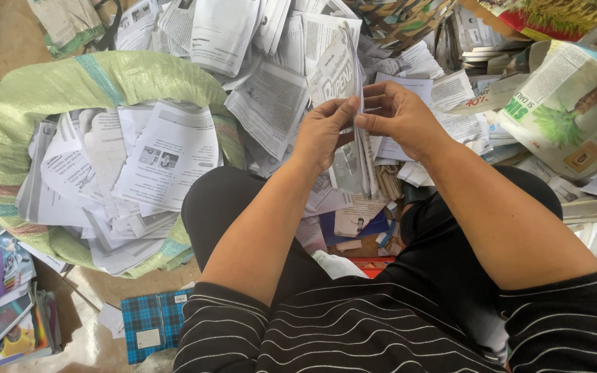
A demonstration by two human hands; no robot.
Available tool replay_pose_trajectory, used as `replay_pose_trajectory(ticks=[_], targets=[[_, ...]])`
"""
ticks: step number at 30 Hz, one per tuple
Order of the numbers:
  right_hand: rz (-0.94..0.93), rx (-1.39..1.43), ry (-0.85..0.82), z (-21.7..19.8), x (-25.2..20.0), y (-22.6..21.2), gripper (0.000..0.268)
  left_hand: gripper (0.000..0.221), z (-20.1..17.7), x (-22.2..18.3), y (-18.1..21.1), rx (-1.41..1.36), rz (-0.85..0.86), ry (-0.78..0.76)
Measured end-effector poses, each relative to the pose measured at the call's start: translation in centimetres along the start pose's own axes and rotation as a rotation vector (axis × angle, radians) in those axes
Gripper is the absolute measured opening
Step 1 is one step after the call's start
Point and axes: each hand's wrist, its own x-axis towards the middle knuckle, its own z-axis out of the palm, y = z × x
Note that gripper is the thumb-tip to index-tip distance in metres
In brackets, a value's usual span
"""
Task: The person sorts through stacks of papers by hand, flipping through them and placing them into piles, occasionally unfolding and refolding individual sheets.
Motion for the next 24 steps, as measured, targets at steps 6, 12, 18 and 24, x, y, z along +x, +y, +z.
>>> replay_pose_trajectory(ticks=[6,12,18,24], targets=[[0.014,0.026,0.0,0.0,0.0,0.1,0.061,0.024,0.1,-0.1,0.1,0.032,0.012,0.01],[0.008,-0.022,0.008,-0.4,-0.1,0.1,0.062,0.025,0.2,-0.2,0.2,0.027,0.074,0.011],[0.087,0.025,0.091,0.0,-0.1,-0.7,0.049,0.024,0.2,-0.3,0.2,0.093,0.151,0.048],[-0.083,-0.094,0.2,-1.4,1.1,2.6,0.03,0.025,0.6,-0.8,-0.1,0.222,0.223,0.027]])
